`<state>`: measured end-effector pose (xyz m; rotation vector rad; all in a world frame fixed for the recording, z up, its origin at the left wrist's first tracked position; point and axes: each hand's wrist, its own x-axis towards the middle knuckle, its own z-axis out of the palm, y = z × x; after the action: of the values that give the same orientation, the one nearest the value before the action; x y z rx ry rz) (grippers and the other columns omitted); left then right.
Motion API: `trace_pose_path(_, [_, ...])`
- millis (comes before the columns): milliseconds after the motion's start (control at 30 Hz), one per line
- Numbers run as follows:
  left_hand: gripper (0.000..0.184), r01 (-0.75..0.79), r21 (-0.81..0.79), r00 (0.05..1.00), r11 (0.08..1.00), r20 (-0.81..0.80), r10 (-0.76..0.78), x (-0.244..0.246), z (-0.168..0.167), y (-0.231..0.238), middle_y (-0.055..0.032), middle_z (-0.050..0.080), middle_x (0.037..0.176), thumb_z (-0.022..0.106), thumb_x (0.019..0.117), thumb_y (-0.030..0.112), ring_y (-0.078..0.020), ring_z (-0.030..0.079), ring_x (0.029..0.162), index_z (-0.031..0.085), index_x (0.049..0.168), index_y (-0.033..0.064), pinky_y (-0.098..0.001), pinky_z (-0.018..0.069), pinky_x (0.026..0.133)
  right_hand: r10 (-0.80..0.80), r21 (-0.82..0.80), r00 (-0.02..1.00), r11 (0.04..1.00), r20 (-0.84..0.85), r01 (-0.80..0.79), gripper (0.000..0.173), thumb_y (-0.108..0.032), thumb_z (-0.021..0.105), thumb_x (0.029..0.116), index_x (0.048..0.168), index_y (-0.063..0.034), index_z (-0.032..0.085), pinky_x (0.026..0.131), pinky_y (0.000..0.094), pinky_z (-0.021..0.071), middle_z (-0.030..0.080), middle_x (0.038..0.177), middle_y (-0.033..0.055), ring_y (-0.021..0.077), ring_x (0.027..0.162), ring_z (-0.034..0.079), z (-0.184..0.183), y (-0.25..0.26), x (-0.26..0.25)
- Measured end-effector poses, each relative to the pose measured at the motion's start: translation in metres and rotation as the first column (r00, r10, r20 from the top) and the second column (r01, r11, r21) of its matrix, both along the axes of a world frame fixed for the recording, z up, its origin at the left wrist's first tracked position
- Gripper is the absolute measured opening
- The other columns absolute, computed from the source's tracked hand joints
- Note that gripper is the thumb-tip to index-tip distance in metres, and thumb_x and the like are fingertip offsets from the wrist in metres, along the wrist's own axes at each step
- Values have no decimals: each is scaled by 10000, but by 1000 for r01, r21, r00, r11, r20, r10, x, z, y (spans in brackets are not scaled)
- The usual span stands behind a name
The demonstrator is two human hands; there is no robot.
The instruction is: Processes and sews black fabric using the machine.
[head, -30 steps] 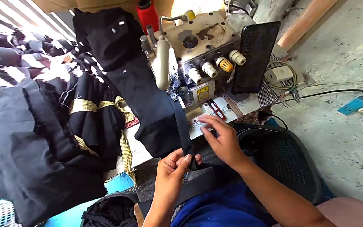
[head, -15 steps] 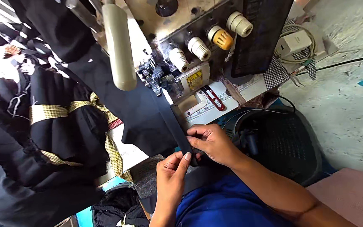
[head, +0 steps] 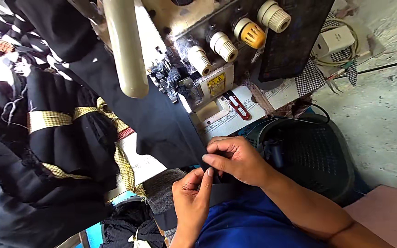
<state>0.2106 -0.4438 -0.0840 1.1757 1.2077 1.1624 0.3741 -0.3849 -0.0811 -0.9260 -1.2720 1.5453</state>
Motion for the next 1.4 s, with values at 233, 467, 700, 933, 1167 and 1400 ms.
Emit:
trace_pose_path(233, [213, 114, 339, 824, 934, -557, 102, -35, 54, 21, -11, 775, 974, 673, 996, 260, -81, 737, 907, 768, 1022, 71, -271, 626, 810, -140, 220, 955, 972, 261, 83, 293, -231, 668, 1005, 808, -25, 734, 679, 155, 492, 673, 773, 3, -6, 753, 608, -1, 0, -5])
trace_pose_path(467, [324, 145, 502, 629, 852, -712, 313, -35, 30, 80, -98, 676, 1351, 655, 1004, 281, -257, 558, 1370, 719, 1238, 66, -548, 363, 1207, -132, 210, 973, 974, 189, 91, 262, -175, 635, 1013, 826, -13, 721, 672, 162, 510, 675, 791, 7, 2, 759, 619, 3, -2, -2])
trace_pose_path(700, [277, 176, 494, 624, 852, -725, 291, -42, 31, 92, -86, 688, 1339, 668, 987, 243, -241, 573, 1359, 752, 1197, 83, -536, 377, 1207, -125, 151, 980, 983, 154, 101, 228, -167, 648, 1004, 839, -24, 715, 661, 155, 497, 653, 798, -4, 5, 750, 603, -12, 13, -2])
trace_pose_path(933, [286, 219, 465, 606, 858, -754, 254, -52, 40, 121, -80, 693, 1327, 654, 992, 232, -226, 583, 1349, 743, 1213, 72, -527, 386, 1210, -182, 194, 969, 970, 168, 148, 197, -151, 656, 992, 844, -38, 719, 672, 176, 527, 666, 803, -5, 23, 751, 625, -5, 36, -16])
trace_pose_path(1167, [289, 264, 432, 564, 863, -795, 225, -62, 44, 148, -85, 685, 1338, 592, 1027, 255, -208, 583, 1346, 743, 1185, 65, -489, 389, 1207, -283, 245, 936, 942, 208, 230, 137, -118, 698, 947, 828, -50, 705, 605, 192, 539, 660, 803, 2, 46, 699, 624, -3, 55, -30])
trace_pose_path(1400, [255, 192, 539, 565, 820, -744, 356, -34, 36, 94, -115, 717, 1206, 685, 964, 209, -252, 637, 1199, 752, 1160, 61, -415, 502, 1022, -259, 243, 918, 951, 301, 188, 177, -204, 712, 961, 891, -42, 731, 746, 213, 576, 698, 866, 17, 46, 826, 666, -7, 30, -23])
